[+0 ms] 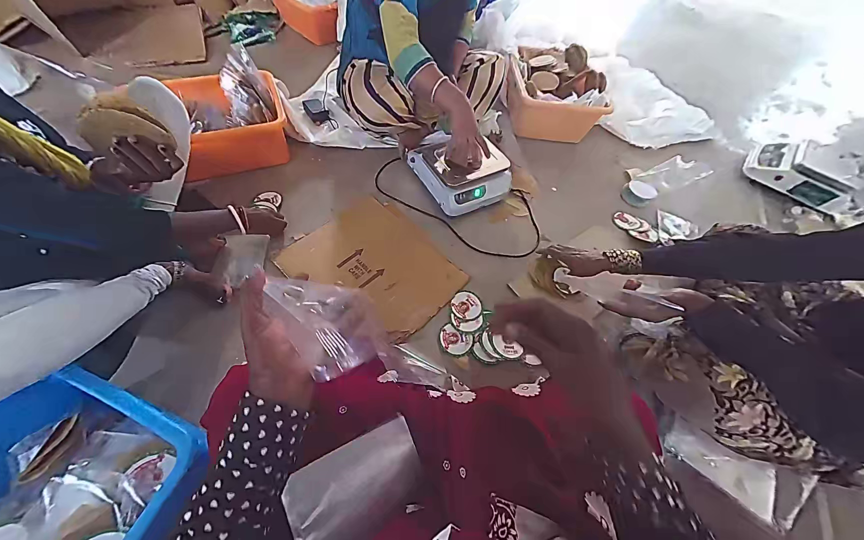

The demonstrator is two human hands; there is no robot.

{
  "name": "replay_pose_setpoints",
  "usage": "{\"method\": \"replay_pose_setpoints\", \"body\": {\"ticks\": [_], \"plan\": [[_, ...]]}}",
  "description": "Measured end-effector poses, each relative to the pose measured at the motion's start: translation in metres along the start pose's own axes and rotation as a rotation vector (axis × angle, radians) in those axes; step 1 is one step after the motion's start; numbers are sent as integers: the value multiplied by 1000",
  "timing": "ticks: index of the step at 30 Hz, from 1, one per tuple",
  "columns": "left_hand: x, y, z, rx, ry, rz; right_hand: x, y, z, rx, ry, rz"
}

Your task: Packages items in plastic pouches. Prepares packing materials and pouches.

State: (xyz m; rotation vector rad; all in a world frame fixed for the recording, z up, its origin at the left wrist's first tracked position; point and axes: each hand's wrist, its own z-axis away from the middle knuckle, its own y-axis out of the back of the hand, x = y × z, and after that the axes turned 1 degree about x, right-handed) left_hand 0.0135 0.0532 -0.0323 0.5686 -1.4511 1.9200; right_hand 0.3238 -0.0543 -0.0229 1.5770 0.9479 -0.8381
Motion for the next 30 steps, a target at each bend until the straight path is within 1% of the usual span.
{"method": "replay_pose_setpoints", "body": {"ticks": [2,4,5,6,7,9,10,12,13,15,16,17,18,20,22,24,26,28,30], "plan": [[3,-14,-16,-4,-2,-5,55,2,-36,20,-243,86],[0,-29,-25,-51,62,-39,104,-5,-61,-33,-450,184],[-7,-26,-34,-79,88,-14,121,-13,-67,-79,-503,219],[-15,-19,-45,-88,105,-5,130,-24,-71,-139,-510,246],[-22,-15,-53,-43,114,-35,135,-37,-72,-206,-475,257],[-31,-22,-55,119,166,-137,138,-68,-63,-359,-363,280],[-36,-19,-62,182,183,-125,140,-83,-59,-423,-304,325],[-50,14,-85,125,142,-25,150,-109,-52,-545,-224,475],[-51,20,-91,99,107,-1,157,-120,-49,-596,-167,535],[-49,18,-96,88,75,34,163,-133,-48,-652,-90,615],[-48,17,-96,92,85,45,163,-134,-49,-629,-84,630],[-47,15,-97,98,102,55,162,-131,-53,-554,-108,629],[-47,14,-98,97,118,61,160,-124,-61,-438,-167,624],[-47,14,-97,110,118,70,164,-101,-81,-205,-347,599],[-47,13,-95,124,119,68,188,-77,-96,-74,-499,623],[-46,10,-94,136,117,60,213,-62,-103,-21,-562,665],[-45,7,-94,164,95,52,226,-58,-104,-7,-572,703],[-44,5,-95,173,74,44,231,-61,-105,3,-580,711],[-45,8,-99,160,64,45,230,-66,-108,27,-632,673]]}}
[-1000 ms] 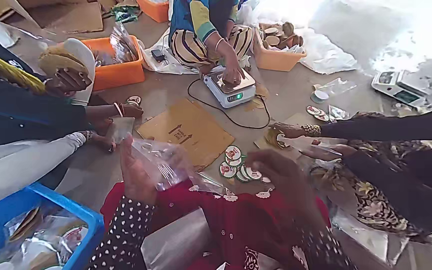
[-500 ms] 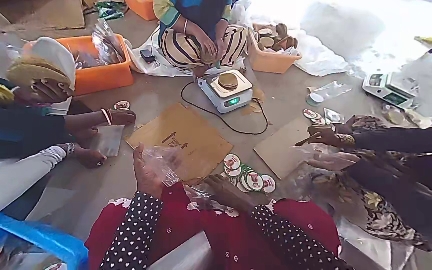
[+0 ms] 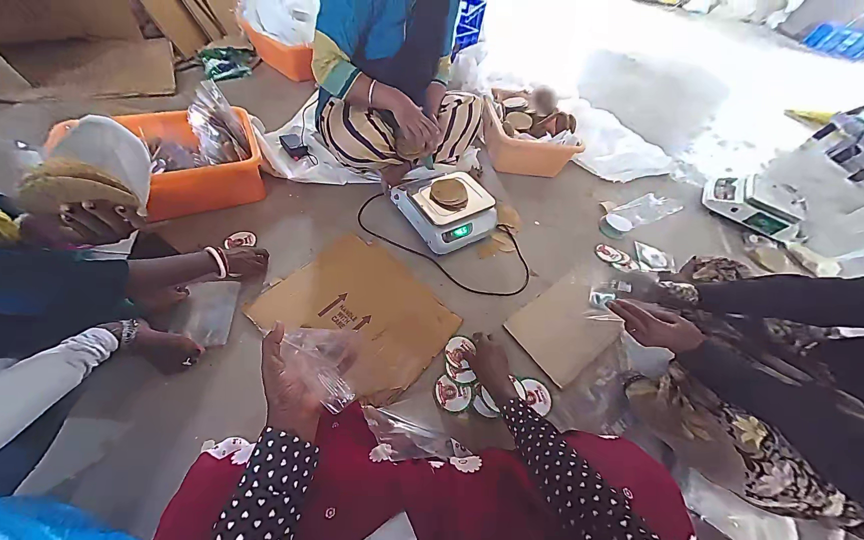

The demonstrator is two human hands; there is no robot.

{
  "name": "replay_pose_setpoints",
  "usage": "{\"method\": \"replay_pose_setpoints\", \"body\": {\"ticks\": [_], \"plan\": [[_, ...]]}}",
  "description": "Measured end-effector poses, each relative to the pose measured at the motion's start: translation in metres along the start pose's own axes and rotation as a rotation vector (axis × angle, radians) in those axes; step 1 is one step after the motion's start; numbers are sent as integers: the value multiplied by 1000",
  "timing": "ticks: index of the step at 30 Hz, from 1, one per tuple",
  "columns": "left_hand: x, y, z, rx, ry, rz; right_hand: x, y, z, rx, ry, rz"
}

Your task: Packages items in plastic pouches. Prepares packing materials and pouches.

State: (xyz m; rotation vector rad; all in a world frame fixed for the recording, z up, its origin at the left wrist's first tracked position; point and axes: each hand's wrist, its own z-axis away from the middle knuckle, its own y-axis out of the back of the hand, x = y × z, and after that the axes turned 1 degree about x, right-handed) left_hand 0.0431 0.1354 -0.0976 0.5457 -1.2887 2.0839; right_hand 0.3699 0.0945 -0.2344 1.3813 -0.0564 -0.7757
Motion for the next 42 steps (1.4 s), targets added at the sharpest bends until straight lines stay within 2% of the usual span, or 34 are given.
{"method": "replay_pose_setpoints", "body": {"ticks": [4,8,12,23,28,31,34,39,42], "plan": [[-3,-1,-4,2,-1,8,-1,1,1,-38,-95,-57],[-4,-1,-4,-1,9,10,4,8,-3,-94,-63,-37],[-4,5,-9,-40,54,5,9,3,-5,-62,-109,-114],[-6,4,-11,-18,6,-34,7,12,-6,-190,-95,7],[-6,6,-12,-40,28,-25,15,13,-5,-196,-103,-60],[-6,6,-14,-61,26,-25,23,21,-4,-143,-120,-121],[-6,6,-15,-62,12,-32,22,30,2,-13,-131,-204],[-5,6,-17,-29,-30,-24,15,33,8,221,-11,-494],[-4,3,-13,12,-10,-22,4,31,18,269,1,-548]]}}
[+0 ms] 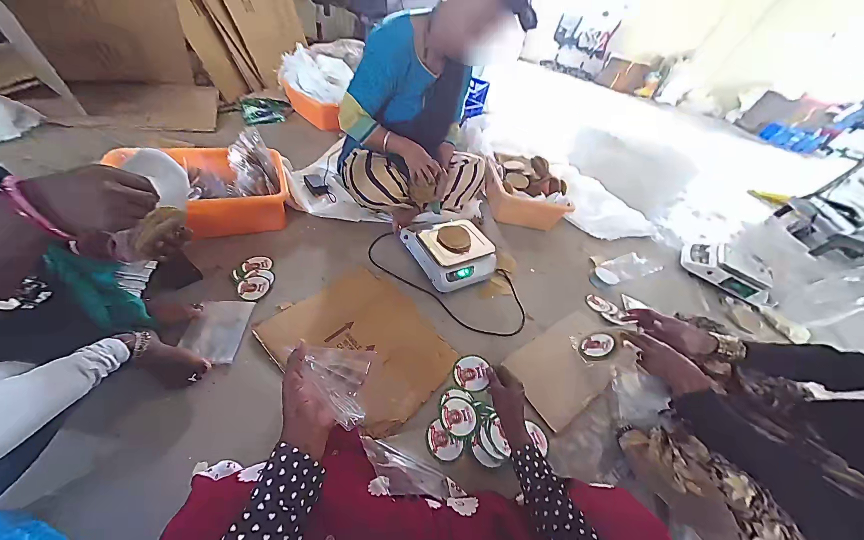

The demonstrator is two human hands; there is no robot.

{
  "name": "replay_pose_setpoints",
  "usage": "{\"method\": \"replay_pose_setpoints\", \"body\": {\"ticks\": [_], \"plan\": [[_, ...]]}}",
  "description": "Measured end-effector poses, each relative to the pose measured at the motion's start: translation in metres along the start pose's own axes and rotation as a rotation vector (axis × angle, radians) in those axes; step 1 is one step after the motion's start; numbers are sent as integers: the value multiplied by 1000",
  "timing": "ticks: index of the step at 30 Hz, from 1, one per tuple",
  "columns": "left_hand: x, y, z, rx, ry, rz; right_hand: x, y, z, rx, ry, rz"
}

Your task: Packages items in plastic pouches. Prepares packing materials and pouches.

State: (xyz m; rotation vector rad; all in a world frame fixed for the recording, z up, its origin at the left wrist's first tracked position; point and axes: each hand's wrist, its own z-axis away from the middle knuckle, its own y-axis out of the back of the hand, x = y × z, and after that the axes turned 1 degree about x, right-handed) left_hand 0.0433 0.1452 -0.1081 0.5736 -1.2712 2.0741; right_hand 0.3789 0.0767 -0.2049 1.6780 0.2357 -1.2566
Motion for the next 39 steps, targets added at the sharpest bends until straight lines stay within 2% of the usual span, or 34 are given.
{"method": "replay_pose_setpoints", "body": {"ticks": [4,7,12,16,20,23,29,35,39], "plan": [[1,-2,2,24,63,27,4,-11,11,53,44,99],[1,-1,2,26,67,46,4,-15,18,56,53,67],[0,-2,2,23,62,48,5,-19,27,-15,24,-66],[0,-3,4,11,62,48,0,-21,30,-72,-40,-19],[-1,-2,3,9,44,24,7,-23,26,-130,10,61],[-3,0,-1,16,45,10,4,-22,25,-171,-21,105],[-5,3,-4,-67,33,-9,10,-26,21,-150,-56,37],[-6,1,-2,-6,35,-39,13,-28,19,-171,-59,20],[-7,3,-4,-37,25,-44,5,-28,21,-182,-110,55]]}}
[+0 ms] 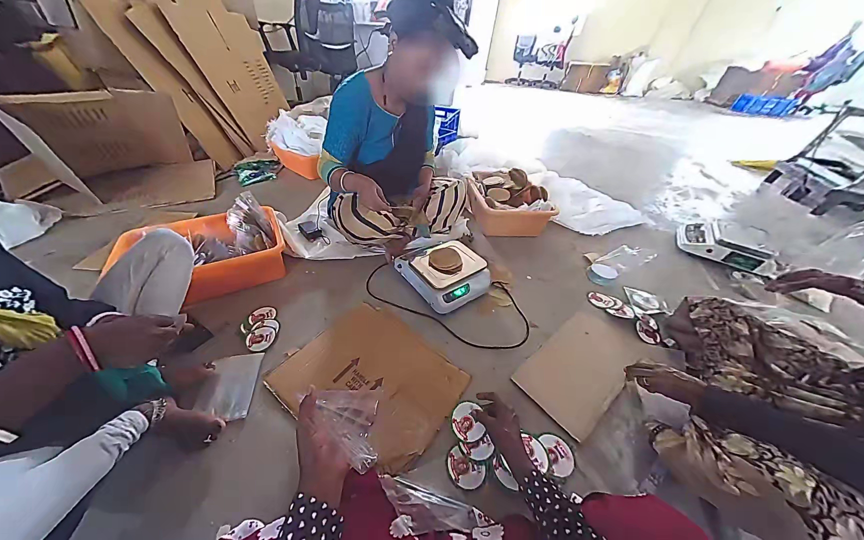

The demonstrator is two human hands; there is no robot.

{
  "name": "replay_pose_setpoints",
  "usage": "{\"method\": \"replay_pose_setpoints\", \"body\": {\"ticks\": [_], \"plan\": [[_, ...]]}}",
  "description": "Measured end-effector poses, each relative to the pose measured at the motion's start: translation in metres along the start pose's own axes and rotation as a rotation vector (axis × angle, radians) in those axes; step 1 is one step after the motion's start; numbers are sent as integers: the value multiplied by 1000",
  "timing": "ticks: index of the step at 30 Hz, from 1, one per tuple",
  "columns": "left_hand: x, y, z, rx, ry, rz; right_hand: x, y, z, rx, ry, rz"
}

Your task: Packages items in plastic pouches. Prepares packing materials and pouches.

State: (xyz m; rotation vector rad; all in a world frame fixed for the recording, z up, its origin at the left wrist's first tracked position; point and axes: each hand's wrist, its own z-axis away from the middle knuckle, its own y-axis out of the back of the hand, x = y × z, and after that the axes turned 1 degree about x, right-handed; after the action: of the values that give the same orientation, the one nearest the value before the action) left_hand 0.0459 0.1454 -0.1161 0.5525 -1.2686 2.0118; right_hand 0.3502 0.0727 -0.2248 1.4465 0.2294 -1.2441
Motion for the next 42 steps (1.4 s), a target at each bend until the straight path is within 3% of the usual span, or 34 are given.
{"method": "replay_pose_setpoints", "body": {"ticks": [42], "plan": [[-1,-3,2,-1,-32,25,-2,0,0,6,43,66]]}}
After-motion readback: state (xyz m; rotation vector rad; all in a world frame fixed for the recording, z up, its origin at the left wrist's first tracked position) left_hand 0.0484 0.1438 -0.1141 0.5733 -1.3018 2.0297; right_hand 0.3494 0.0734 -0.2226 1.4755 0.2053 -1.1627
